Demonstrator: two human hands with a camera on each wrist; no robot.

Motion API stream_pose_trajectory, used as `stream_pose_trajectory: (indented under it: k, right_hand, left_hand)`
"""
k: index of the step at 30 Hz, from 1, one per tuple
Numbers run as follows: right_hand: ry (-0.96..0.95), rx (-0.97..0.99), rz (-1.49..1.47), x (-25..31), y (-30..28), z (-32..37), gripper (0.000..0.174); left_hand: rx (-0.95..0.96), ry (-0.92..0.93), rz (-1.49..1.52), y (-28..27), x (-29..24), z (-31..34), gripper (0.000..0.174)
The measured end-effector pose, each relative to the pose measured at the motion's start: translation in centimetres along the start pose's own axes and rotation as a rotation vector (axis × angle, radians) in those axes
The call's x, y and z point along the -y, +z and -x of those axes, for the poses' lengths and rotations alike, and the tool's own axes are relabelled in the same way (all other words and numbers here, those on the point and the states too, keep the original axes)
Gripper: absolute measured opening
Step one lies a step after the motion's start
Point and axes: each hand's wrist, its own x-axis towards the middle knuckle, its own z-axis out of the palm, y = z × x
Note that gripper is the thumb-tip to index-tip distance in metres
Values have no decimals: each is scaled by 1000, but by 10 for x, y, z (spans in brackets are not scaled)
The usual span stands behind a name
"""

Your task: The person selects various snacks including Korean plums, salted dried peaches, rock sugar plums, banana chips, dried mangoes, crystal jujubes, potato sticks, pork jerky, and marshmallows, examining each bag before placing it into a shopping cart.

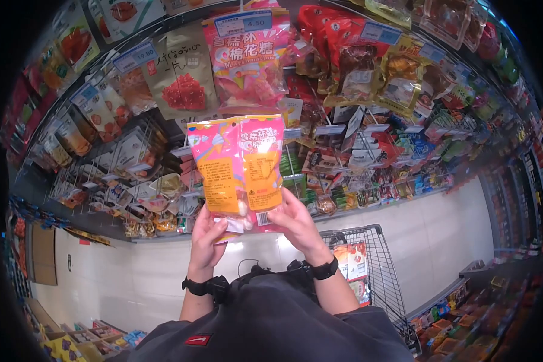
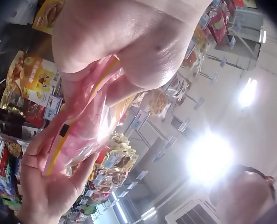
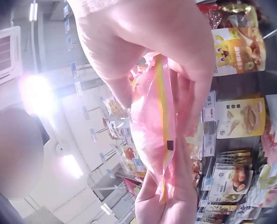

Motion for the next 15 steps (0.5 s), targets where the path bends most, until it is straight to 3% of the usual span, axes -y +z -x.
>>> stream_pose_trajectory:
  k: [2, 13, 15]
  right_hand:
    - [53, 72, -18, 2, -1, 1, 56]
    - [24, -2, 54, -2, -9, 2, 48]
    - [21, -19, 53, -1, -10, 1, 46]
  left_hand:
    - [-1, -2, 8, -1, 4, 1, 57]
    - [-2, 14, -138, -1, 10, 0, 59]
    - [-88, 86, -251, 4, 9, -2, 63]
